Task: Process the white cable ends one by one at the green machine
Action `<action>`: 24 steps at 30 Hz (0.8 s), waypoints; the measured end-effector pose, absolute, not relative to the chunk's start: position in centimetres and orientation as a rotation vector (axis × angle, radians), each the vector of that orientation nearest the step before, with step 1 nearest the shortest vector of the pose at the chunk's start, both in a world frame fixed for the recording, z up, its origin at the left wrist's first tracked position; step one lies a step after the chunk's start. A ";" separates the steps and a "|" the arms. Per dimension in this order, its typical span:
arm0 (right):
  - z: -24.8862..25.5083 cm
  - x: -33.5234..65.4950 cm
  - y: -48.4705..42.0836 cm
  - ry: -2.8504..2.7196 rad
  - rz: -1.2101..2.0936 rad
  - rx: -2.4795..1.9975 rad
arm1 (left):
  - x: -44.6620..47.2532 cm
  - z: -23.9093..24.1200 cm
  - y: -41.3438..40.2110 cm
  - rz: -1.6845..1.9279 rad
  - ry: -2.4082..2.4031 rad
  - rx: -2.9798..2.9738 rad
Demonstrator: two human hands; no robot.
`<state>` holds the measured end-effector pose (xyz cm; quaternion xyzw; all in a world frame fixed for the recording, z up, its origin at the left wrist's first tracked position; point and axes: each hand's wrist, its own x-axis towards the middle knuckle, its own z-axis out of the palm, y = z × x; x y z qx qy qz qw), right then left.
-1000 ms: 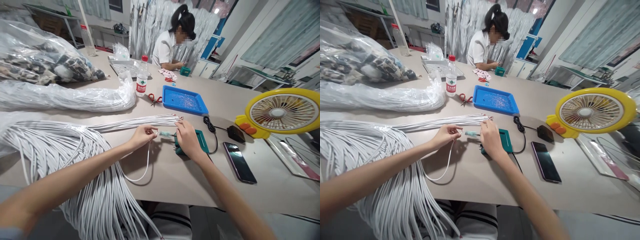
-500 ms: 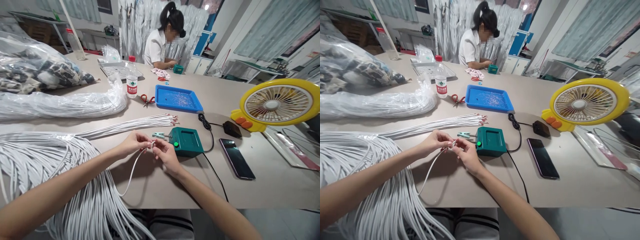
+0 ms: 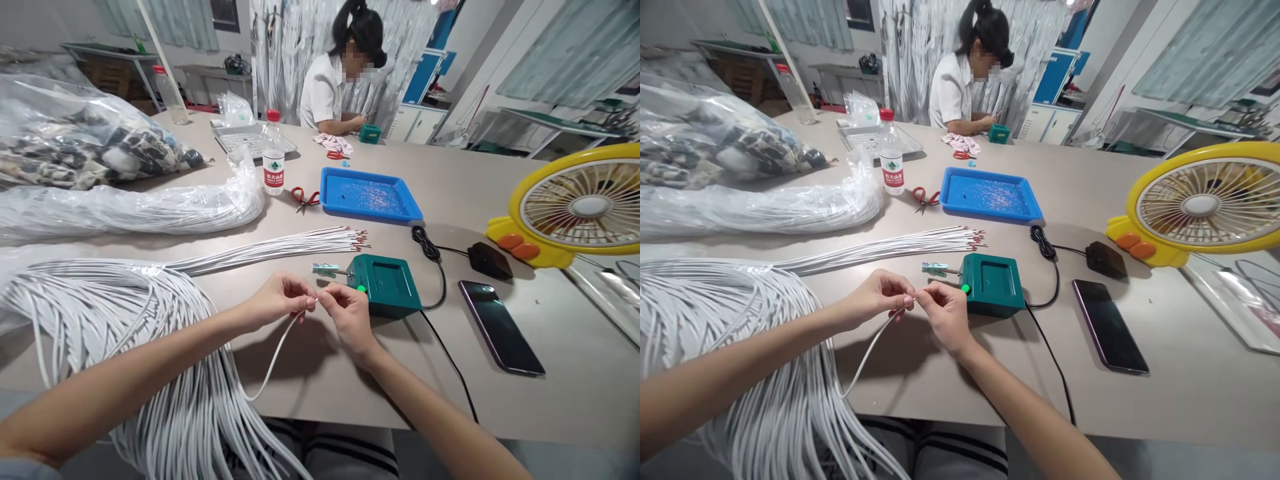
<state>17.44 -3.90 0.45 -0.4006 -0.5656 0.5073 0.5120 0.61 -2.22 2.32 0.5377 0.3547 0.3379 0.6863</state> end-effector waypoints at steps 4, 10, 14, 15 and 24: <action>0.4 17.7 -4.1 -1.434 1.101 -1.025 | 0.5 2.2 -2.1 0.703 0.759 1.146; 0.4 17.6 -4.5 -1.446 1.070 -0.981 | 0.4 2.1 -2.1 0.669 0.679 1.096; 0.8 17.9 -4.9 -1.348 1.172 -0.868 | 0.0 2.4 -2.3 0.622 0.607 1.077; 1.0 18.0 -4.9 -1.281 1.210 -0.819 | -0.1 2.6 -2.4 0.562 0.566 1.096; -0.4 17.6 -4.9 -1.251 1.369 -0.776 | -0.6 2.6 -1.1 0.159 0.979 2.293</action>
